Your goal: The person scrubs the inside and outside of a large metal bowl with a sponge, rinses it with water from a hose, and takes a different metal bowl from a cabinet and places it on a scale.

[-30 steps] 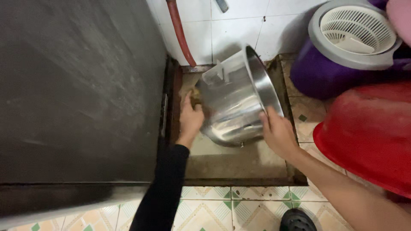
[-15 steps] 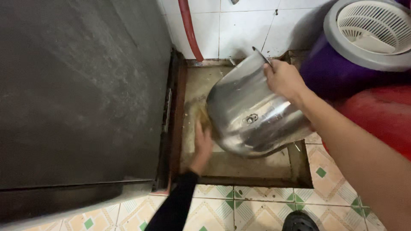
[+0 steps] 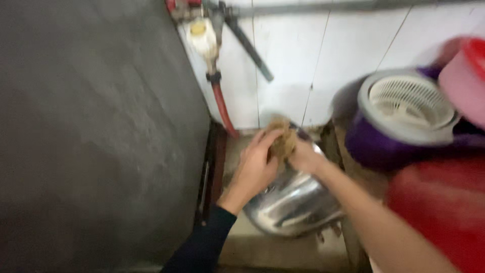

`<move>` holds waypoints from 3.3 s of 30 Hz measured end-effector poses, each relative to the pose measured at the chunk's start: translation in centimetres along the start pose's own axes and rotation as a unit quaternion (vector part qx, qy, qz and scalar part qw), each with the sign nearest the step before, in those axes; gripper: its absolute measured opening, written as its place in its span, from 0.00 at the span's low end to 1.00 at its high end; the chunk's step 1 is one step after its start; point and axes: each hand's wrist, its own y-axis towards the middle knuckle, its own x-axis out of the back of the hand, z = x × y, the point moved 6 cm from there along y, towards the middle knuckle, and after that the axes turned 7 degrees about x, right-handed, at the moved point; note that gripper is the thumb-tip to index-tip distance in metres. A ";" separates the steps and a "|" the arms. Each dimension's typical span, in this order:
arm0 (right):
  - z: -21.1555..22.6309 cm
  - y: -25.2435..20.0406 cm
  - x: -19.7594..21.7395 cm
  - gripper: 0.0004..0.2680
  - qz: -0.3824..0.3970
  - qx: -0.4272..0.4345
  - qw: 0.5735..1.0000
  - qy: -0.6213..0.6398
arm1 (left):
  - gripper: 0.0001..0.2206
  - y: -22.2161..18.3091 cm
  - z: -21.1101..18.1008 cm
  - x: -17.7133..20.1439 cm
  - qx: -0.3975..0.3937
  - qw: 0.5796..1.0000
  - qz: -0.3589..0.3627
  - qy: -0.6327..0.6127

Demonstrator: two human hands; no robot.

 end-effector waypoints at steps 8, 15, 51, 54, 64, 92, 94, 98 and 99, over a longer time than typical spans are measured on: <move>3.2 2.3 -0.1 0.22 0.004 -0.206 0.975 -0.083 | 0.25 21.5 -9.2 8.6 -0.092 0.965 -0.198 0.144; 8.2 2.9 1.4 0.21 -0.008 -0.236 0.968 -0.085 | 0.43 33.3 -3.4 10.6 0.015 0.902 -0.162 0.400; -0.6 -17.9 5.7 0.23 -0.290 -0.421 0.736 0.443 | 0.51 -11.3 19.7 -1.9 0.562 0.790 0.033 -0.244; -0.8 -17.8 5.9 0.22 -0.277 -0.447 0.750 0.401 | 0.51 -11.3 19.8 -2.0 0.555 0.789 0.044 -0.259; 2.5 -11.9 7.1 0.18 -0.276 -0.334 0.852 0.292 | 0.38 -9.5 19.1 2.1 0.542 0.812 -0.088 -0.199; 10.0 -3.5 0.2 0.15 -0.066 -0.191 0.978 -0.043 | 0.25 15.4 -0.2 16.7 0.074 0.927 -0.296 0.217; 10.3 -3.6 -0.1 0.18 -0.069 -0.165 0.983 -0.029 | 0.26 12.3 3.7 15.3 0.071 0.944 -0.322 0.009; 10.5 -4.5 -0.8 0.18 -0.048 -0.136 0.986 -0.080 | 0.18 4.7 16.5 6.2 0.288 0.897 -0.219 -0.254; 10.4 -4.7 -0.8 0.18 -0.039 -0.137 0.986 -0.087 | 0.10 3.4 18.9 3.7 0.307 0.906 -0.157 -0.247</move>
